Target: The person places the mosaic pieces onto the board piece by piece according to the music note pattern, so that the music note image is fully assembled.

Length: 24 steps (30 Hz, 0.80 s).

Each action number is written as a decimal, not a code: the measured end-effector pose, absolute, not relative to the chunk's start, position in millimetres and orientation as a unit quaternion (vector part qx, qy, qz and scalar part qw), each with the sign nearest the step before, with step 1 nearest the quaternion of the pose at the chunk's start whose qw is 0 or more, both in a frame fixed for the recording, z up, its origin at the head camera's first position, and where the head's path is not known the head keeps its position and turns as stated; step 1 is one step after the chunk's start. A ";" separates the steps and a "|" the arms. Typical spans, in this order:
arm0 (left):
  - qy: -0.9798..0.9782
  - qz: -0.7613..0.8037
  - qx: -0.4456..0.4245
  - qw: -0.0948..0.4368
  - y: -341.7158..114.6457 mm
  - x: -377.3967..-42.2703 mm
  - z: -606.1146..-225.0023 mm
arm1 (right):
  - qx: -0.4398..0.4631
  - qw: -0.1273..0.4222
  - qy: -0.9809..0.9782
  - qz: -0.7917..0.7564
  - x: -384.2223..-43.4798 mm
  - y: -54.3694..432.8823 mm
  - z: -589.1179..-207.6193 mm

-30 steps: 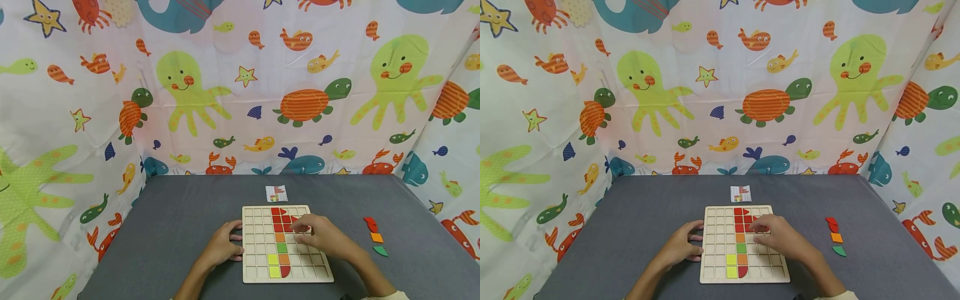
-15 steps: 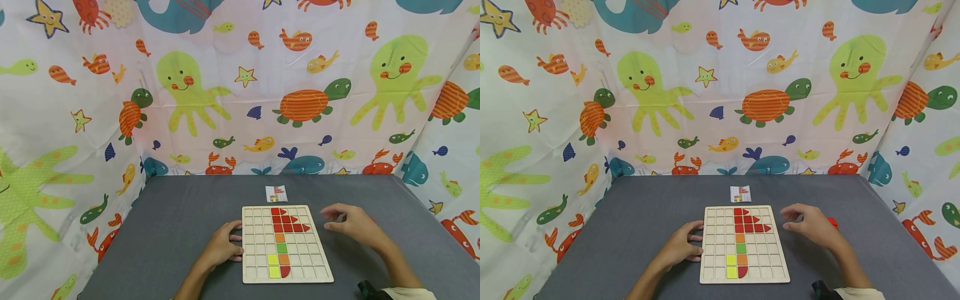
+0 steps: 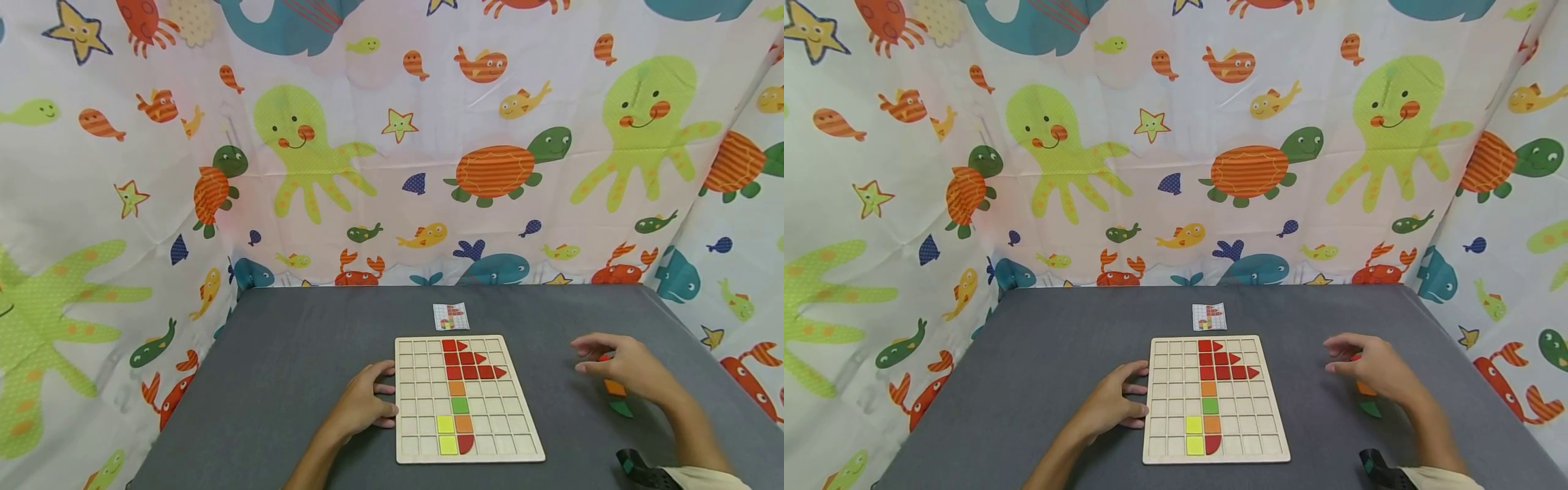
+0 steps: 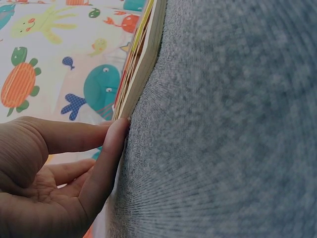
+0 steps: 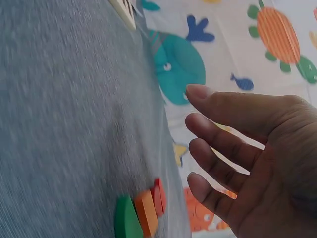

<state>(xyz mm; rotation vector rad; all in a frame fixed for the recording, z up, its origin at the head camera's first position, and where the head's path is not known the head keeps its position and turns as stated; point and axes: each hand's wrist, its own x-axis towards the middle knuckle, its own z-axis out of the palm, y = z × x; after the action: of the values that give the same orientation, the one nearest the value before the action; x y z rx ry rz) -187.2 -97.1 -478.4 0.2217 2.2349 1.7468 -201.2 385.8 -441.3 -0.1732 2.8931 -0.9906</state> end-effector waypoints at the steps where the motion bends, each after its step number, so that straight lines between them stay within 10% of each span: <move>1: 0.776 0.608 0.077 0.148 -97.1 -187.2 -478.5 | -0.053 0.043 0.944 -0.322 -200.5 389.8 -440.9; 24: 0.778 0.605 0.075 0.151 -95.9 -186.7 -476.5 | -0.032 0.143 0.929 -0.340 -191.4 456.0 -448.5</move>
<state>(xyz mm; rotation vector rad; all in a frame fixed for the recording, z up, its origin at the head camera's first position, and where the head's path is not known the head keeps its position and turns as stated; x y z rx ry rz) -186.7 -95.9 -476.5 0.2160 2.2343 1.7377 -191.4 456.0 -448.5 -0.0923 2.6803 -0.9794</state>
